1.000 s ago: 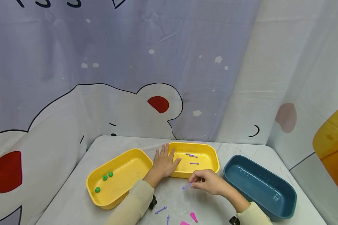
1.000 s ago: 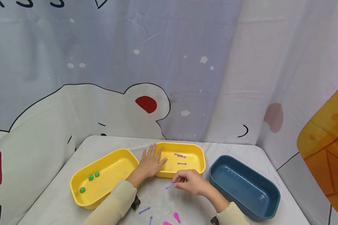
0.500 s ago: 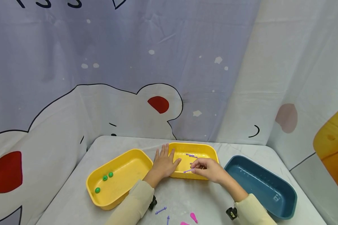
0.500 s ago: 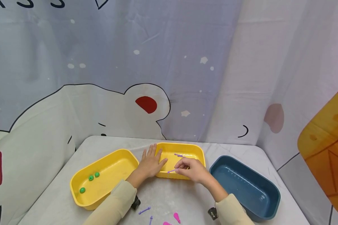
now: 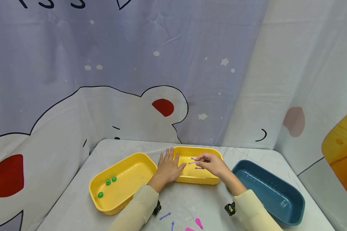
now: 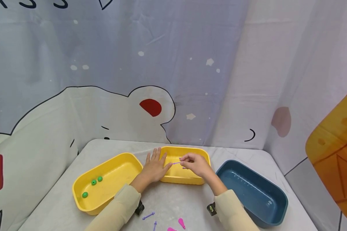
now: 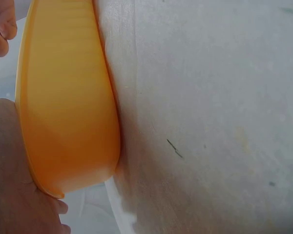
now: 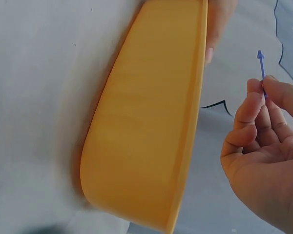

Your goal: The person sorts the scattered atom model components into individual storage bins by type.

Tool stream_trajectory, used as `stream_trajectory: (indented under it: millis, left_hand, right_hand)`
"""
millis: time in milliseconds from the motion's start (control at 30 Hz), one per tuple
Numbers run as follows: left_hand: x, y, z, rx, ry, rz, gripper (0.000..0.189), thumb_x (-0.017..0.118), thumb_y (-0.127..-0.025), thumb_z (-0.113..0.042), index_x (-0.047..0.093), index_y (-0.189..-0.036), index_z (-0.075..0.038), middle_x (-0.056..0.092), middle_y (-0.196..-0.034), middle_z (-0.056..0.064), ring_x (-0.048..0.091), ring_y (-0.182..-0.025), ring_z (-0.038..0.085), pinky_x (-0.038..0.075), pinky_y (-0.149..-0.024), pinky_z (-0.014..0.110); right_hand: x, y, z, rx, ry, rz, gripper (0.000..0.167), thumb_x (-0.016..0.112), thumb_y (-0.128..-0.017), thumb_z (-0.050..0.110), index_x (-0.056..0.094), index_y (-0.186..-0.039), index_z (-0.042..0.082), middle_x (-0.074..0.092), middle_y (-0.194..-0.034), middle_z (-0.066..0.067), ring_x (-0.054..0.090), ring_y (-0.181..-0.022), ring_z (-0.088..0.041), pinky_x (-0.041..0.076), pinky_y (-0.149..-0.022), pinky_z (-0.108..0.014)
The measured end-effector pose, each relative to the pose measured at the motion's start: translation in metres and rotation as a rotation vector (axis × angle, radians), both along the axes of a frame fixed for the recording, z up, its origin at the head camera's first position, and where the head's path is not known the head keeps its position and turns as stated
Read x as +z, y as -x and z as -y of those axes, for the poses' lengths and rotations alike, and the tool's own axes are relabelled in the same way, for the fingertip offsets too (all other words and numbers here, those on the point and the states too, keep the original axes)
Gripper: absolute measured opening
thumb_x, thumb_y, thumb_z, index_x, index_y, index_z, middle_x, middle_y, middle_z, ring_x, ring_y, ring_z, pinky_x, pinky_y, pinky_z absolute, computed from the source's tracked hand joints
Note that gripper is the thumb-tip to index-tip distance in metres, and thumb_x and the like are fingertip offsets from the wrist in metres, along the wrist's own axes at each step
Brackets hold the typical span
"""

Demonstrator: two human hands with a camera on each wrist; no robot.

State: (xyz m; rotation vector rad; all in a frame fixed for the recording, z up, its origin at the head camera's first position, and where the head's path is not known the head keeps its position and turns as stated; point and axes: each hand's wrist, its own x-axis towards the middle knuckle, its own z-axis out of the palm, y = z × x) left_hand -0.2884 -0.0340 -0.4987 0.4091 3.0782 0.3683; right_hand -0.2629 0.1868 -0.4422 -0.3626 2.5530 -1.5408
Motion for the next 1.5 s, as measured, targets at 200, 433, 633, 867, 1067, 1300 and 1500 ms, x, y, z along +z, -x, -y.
stream_trajectory:
  millis: [200, 433, 633, 867, 1067, 1300, 1500]
  left_hand:
    - [0.000, 0.001, 0.000, 0.000, -0.001, 0.006, 0.076, 0.027, -0.103, -0.065, 0.032, -0.160, -0.015, 0.008, -0.170, 0.015, 0.003, -0.157, 0.034, 0.002, -0.124, 0.057]
    - [0.000, 0.001, 0.000, -0.004, -0.001, 0.009, 0.075, 0.028, -0.103, -0.064, 0.033, -0.160, -0.015, 0.008, -0.170, 0.015, 0.002, -0.157, 0.033, 0.002, -0.124, 0.056]
    - [-0.002, 0.001, 0.000, -0.005, -0.015, 0.003, 0.074, 0.029, -0.104, -0.063, 0.035, -0.159, -0.015, 0.010, -0.170, 0.015, 0.003, -0.157, 0.034, 0.001, -0.124, 0.056]
    - [-0.001, 0.001, 0.001, -0.010, -0.012, -0.004, 0.073, 0.029, -0.104, -0.063, 0.036, -0.159, -0.014, 0.010, -0.169, 0.016, 0.005, -0.157, 0.034, 0.003, -0.124, 0.057]
    - [0.002, -0.001, 0.001, -0.007, -0.012, 0.000, 0.073, 0.030, -0.104, -0.062, 0.035, -0.159, -0.014, 0.010, -0.170, 0.016, 0.005, -0.157, 0.034, 0.003, -0.124, 0.057]
    - [0.002, -0.001, 0.001, -0.010, -0.014, -0.003, 0.074, 0.028, -0.104, -0.063, 0.035, -0.159, -0.014, 0.011, -0.169, 0.016, 0.005, -0.157, 0.034, 0.004, -0.124, 0.057]
    - [0.001, 0.000, 0.001, -0.018, -0.011, -0.015, 0.073, 0.028, -0.105, -0.062, 0.035, -0.159, -0.013, 0.011, -0.169, 0.017, 0.006, -0.157, 0.035, 0.005, -0.123, 0.058]
  right_hand:
    - [-0.003, 0.012, 0.002, -0.076, -0.006, 0.012, 0.017, 0.073, -0.094, 0.018, 0.073, -0.105, 0.004, 0.070, -0.086, -0.002, 0.064, -0.082, -0.029, 0.053, -0.072, -0.034]
    - [-0.009, 0.024, 0.002, -0.179, -0.033, 0.066, 0.017, 0.073, -0.094, 0.023, 0.074, -0.104, 0.010, 0.072, -0.093, -0.004, 0.064, -0.090, -0.031, 0.051, -0.085, -0.050]
    - [-0.016, 0.034, 0.004, -0.238, -0.042, 0.086, 0.016, 0.073, -0.094, 0.023, 0.074, -0.103, 0.011, 0.073, -0.097, -0.011, 0.065, -0.088, -0.029, 0.049, -0.088, -0.051]
    - [-0.018, 0.041, 0.009, -0.271, -0.017, 0.098, 0.014, 0.072, -0.094, 0.019, 0.073, -0.102, 0.008, 0.073, -0.094, -0.005, 0.066, -0.091, -0.034, 0.051, -0.091, -0.053]
    - [-0.019, 0.046, 0.013, -0.300, -0.022, 0.123, 0.016, 0.072, -0.094, 0.021, 0.073, -0.104, 0.008, 0.074, -0.096, -0.005, 0.066, -0.097, -0.039, 0.051, -0.092, -0.052]
    - [-0.021, 0.048, 0.016, -0.303, 0.008, 0.136, 0.018, 0.070, -0.096, 0.022, 0.073, -0.107, 0.009, 0.074, -0.100, -0.006, 0.066, -0.094, -0.035, 0.052, -0.093, -0.051]
    - [-0.021, 0.047, 0.017, -0.292, 0.012, 0.131, 0.018, 0.070, -0.097, 0.021, 0.073, -0.108, 0.007, 0.073, -0.101, -0.009, 0.066, -0.097, -0.037, 0.053, -0.093, -0.051]
